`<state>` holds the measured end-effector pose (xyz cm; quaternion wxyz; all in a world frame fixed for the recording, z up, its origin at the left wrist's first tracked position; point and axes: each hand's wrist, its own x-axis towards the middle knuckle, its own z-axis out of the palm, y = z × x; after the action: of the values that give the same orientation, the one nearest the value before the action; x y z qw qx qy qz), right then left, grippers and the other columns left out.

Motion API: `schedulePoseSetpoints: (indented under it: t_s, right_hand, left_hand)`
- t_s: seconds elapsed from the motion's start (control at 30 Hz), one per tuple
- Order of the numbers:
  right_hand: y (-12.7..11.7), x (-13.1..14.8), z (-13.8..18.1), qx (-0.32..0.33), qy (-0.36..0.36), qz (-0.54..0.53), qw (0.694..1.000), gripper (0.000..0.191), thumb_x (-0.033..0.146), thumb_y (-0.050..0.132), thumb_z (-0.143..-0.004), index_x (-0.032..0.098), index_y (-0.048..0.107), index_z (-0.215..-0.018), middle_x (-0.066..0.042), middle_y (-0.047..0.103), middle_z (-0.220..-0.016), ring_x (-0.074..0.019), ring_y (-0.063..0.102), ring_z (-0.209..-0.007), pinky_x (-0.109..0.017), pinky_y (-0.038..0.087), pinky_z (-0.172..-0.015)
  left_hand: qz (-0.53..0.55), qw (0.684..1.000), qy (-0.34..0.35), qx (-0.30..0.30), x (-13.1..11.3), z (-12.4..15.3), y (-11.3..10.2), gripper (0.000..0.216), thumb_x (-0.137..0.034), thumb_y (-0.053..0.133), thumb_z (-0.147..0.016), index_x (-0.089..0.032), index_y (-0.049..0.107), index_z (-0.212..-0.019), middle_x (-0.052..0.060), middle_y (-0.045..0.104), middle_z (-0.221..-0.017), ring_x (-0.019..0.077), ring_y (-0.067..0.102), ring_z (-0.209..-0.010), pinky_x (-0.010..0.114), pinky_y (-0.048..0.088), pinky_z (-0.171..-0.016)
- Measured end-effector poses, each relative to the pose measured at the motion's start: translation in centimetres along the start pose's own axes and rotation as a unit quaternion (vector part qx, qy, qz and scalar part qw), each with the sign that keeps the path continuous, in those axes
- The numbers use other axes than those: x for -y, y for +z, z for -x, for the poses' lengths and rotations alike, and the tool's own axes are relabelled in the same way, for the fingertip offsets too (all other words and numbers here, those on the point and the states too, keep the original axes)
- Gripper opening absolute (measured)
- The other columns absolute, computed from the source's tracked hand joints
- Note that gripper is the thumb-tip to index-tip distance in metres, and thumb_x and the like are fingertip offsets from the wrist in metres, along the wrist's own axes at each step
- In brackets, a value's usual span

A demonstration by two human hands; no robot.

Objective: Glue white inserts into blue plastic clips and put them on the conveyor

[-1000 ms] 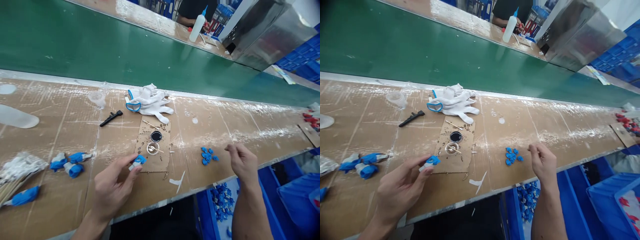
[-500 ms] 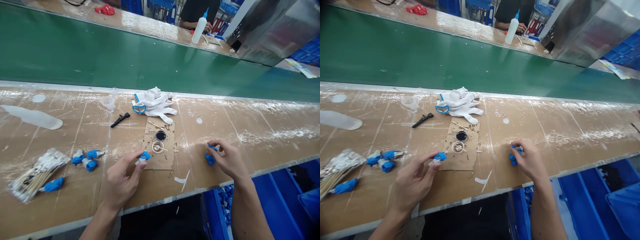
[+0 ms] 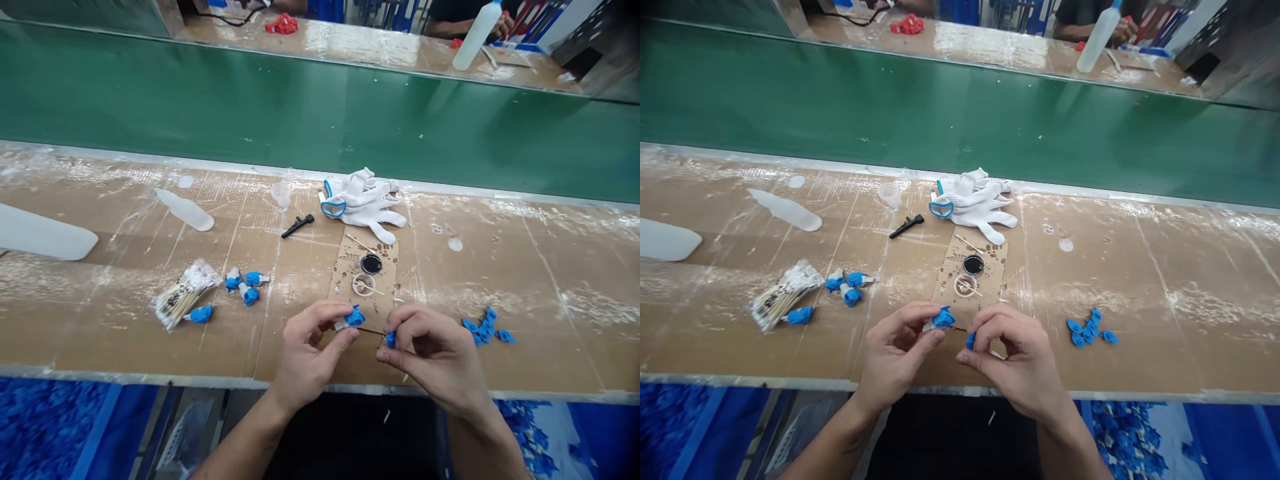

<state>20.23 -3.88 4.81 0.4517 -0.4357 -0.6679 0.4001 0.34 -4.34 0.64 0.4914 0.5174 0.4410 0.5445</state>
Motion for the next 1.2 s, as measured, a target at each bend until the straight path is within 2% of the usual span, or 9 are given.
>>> schedulePoseSetpoints:
  t_s: [0.1, 0.2, 0.27, 0.33, 0.43, 0.67, 0.87, 1.03, 1.2]
  right_hand:
    - [0.7, -0.2, 0.4, -0.007, 0.032, -0.03, 0.999, 0.019, 0.015, 0.087, -0.082, 0.023, 0.071, -0.076, 0.002, 0.07, -0.082, -0.0099, 0.068, -0.075, -0.015, 0.056, -0.066]
    - [1.3, -0.5, 1.0, -0.05, 0.075, -0.068, 0.994, 0.018, 0.01, 0.083, -0.083, 0.026, 0.075, -0.086, 0.003, 0.072, -0.083, -0.0092, 0.068, -0.072, -0.014, 0.057, -0.064]
    - [1.8, -0.7, 1.3, -0.068, 0.094, -0.094, 0.989, 0.031, 0.009, 0.08, -0.085, 0.032, 0.077, -0.106, 0.003, 0.072, -0.087, -0.0093, 0.069, -0.072, -0.014, 0.058, -0.064]
    - [2.1, -0.8, 1.5, -0.054, 0.096, -0.091, 0.99, 0.039, 0.01, 0.075, -0.09, 0.036, 0.077, -0.119, 0.002, 0.072, -0.092, -0.0097, 0.07, -0.076, -0.015, 0.06, -0.066]
    - [2.3, -1.0, 1.7, -0.027, 0.095, -0.073, 0.992, 0.026, 0.013, 0.069, -0.097, 0.033, 0.08, -0.111, -0.001, 0.069, -0.097, -0.0106, 0.071, -0.081, -0.017, 0.062, -0.071]
    - [2.6, -1.2, 1.9, -0.042, 0.124, -0.147, 0.98, 0.008, 0.02, 0.071, -0.098, 0.027, 0.074, -0.096, 0.001, 0.071, -0.09, -0.0096, 0.069, -0.081, -0.015, 0.059, -0.072]
    - [3.5, -1.6, 2.4, -0.099, 0.144, -0.16, 0.972, 0.005, 0.023, 0.077, -0.094, 0.028, 0.077, -0.094, 0.002, 0.072, -0.084, -0.0076, 0.066, -0.07, -0.013, 0.056, -0.065]
    - [4.0, -1.4, 2.5, -0.121, 0.118, -0.094, 0.981, 0.006, 0.022, 0.08, -0.092, 0.027, 0.077, -0.09, 0.001, 0.067, -0.083, -0.0109, 0.065, -0.072, -0.017, 0.055, -0.061]
    - [4.4, -0.8, 2.5, -0.153, 0.112, -0.077, 0.979, 0.015, 0.028, 0.086, -0.088, 0.027, 0.071, -0.093, 0.003, 0.059, -0.084, -0.0082, 0.057, -0.067, -0.016, 0.049, -0.057]
  left_hand:
    - [0.118, 0.984, -0.136, -0.015, -0.2, 0.6, 0.5, 0.019, -0.021, 0.083, -0.086, -0.02, 0.081, -0.106, 0.007, 0.084, -0.096, 0.0178, 0.081, -0.085, 0.022, 0.065, -0.077]
    - [0.196, 0.966, -0.171, 0.001, -0.1, 1.1, 0.9, 0.021, -0.026, 0.08, -0.091, -0.021, 0.08, -0.112, 0.006, 0.085, -0.097, 0.0179, 0.082, -0.089, 0.023, 0.065, -0.083]
    - [0.218, 0.962, -0.166, 0.005, -0.1, 1.4, 1.2, 0.021, -0.027, 0.077, -0.094, -0.022, 0.079, -0.114, 0.006, 0.085, -0.099, 0.0175, 0.082, -0.092, 0.024, 0.065, -0.087]
    - [0.233, 0.958, -0.167, 0.005, -0.1, 1.6, 1.6, 0.019, -0.026, 0.077, -0.095, -0.021, 0.077, -0.114, 0.006, 0.085, -0.1, 0.0174, 0.081, -0.094, 0.027, 0.066, -0.089]
    - [0.253, 0.952, -0.17, -0.002, -0.1, 1.6, 1.9, 0.018, -0.024, 0.079, -0.093, -0.021, 0.073, -0.11, 0.004, 0.084, -0.102, 0.016, 0.081, -0.091, 0.028, 0.067, -0.088]
    - [0.231, 0.956, -0.181, -0.002, -0.3, 1.8, 1.8, 0.017, -0.021, 0.078, -0.092, -0.019, 0.07, -0.106, 0.005, 0.083, -0.099, 0.014, 0.08, -0.091, 0.022, 0.064, -0.085]
    - [0.197, 0.972, -0.128, -0.028, -0.2, 2.2, 2.3, 0.016, -0.011, 0.08, -0.087, -0.019, 0.075, -0.101, 0.005, 0.08, -0.102, 0.0134, 0.079, -0.091, 0.019, 0.063, -0.084]
    - [0.185, 0.979, -0.07, -0.052, 0.0, 2.5, 2.3, 0.019, -0.01, 0.085, -0.081, -0.021, 0.078, -0.095, 0.005, 0.078, -0.108, 0.0143, 0.079, -0.096, 0.021, 0.063, -0.091]
    - [0.149, 0.987, -0.034, -0.047, 0.1, 2.8, 2.0, 0.014, -0.011, 0.084, -0.085, -0.02, 0.076, -0.092, 0.006, 0.081, -0.103, 0.0183, 0.081, -0.1, 0.02, 0.064, -0.085]
